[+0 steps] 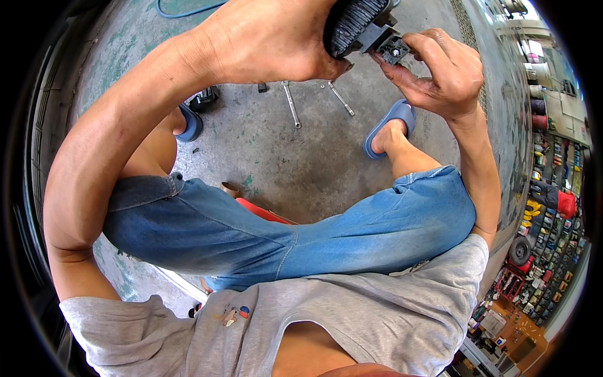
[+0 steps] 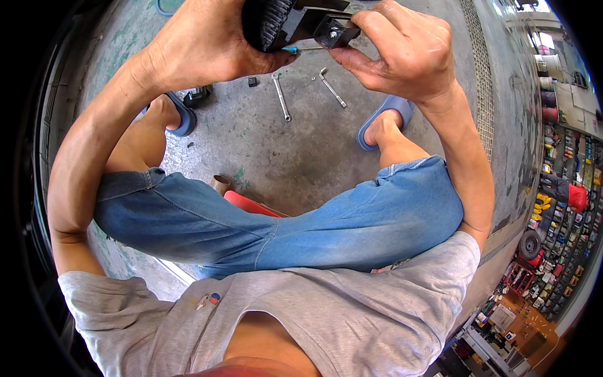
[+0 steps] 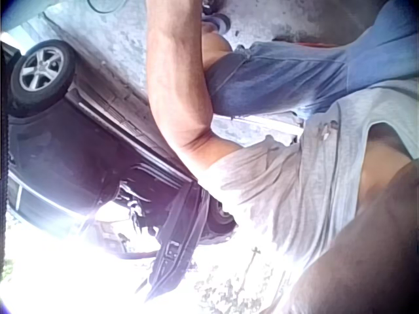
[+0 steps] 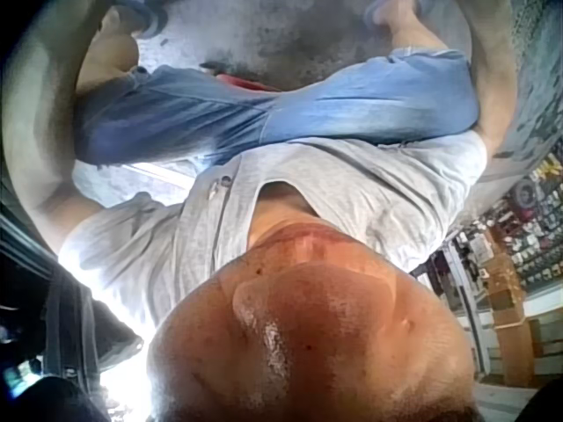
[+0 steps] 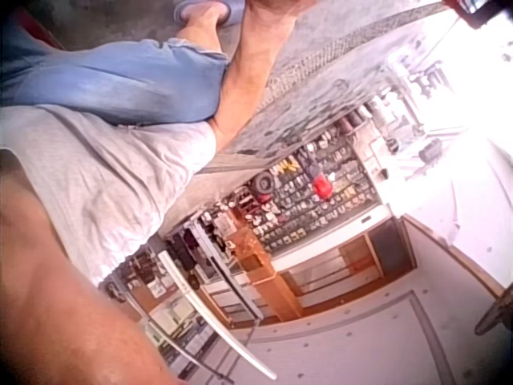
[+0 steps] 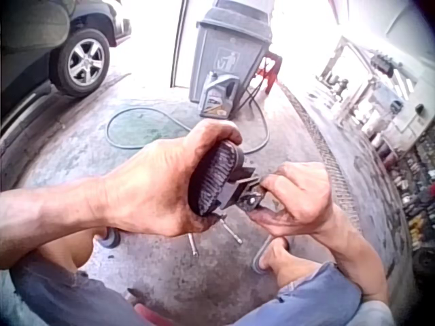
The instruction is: The person disassembles and reassembles a small black mechanical component by hand, unscrewing and re-inserting tiny bolts and pins using a small open-ended wrench.
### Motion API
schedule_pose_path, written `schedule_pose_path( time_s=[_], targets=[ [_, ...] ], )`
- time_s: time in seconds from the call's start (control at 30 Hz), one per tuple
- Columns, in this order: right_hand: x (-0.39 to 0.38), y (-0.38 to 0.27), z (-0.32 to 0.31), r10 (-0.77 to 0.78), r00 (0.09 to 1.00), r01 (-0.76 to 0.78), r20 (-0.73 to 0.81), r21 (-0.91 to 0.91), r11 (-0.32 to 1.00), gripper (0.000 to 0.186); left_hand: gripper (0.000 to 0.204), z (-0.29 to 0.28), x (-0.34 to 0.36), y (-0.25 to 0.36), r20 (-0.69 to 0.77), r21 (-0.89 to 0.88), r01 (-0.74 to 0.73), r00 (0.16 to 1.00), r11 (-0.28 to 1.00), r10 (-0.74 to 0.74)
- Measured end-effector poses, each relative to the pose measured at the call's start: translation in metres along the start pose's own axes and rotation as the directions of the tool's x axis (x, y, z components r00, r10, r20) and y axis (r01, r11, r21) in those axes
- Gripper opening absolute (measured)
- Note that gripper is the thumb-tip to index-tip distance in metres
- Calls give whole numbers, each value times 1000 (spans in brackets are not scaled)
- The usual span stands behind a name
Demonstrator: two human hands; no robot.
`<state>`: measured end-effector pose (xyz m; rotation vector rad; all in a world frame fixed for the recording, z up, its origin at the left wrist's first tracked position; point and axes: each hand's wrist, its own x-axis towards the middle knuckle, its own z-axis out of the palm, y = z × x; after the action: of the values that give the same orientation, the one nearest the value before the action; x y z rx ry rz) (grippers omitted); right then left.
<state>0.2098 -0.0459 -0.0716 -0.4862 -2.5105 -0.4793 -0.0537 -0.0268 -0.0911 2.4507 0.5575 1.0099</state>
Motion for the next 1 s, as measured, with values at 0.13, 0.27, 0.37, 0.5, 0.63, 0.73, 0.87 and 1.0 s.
schedule_pose_path(
  time_s=[0.13,0.27,0.37,0.5,0.63,0.73,0.87,1.0],
  targets=[
    [0,-1,-1,7,1000,-7,4,-11,1000,38,78,-1,0,2,2,-26,23,1000,999,-23],
    [-1,0,-1,14,1000,-14,-5,-32,999,39,77,-1,1,2,12,23,28,1000,999,-28],
    [0,1,-2,4,1000,-4,-8,-39,999,39,77,1,2,-1,-10,-42,-6,1000,999,6],
    [0,1,-2,1,1000,-1,-5,-38,999,40,78,1,2,0,-33,-54,-31,999,998,30],
    [-2,1,-1,3,1000,-3,-11,-40,999,40,77,0,3,1,-16,-82,-4,1000,997,3],
    [-2,1,-1,10,1000,-10,-7,-58,998,40,77,0,2,2,-18,-74,1,1000,997,-3],
    [-2,1,-1,14,1000,-14,-13,-56,998,40,77,-1,2,4,-20,-26,18,1000,1000,-18],
    [-2,1,-1,23,1000,-24,-8,-50,998,39,76,-2,1,7,-21,48,24,1000,999,-23]
  ],
)
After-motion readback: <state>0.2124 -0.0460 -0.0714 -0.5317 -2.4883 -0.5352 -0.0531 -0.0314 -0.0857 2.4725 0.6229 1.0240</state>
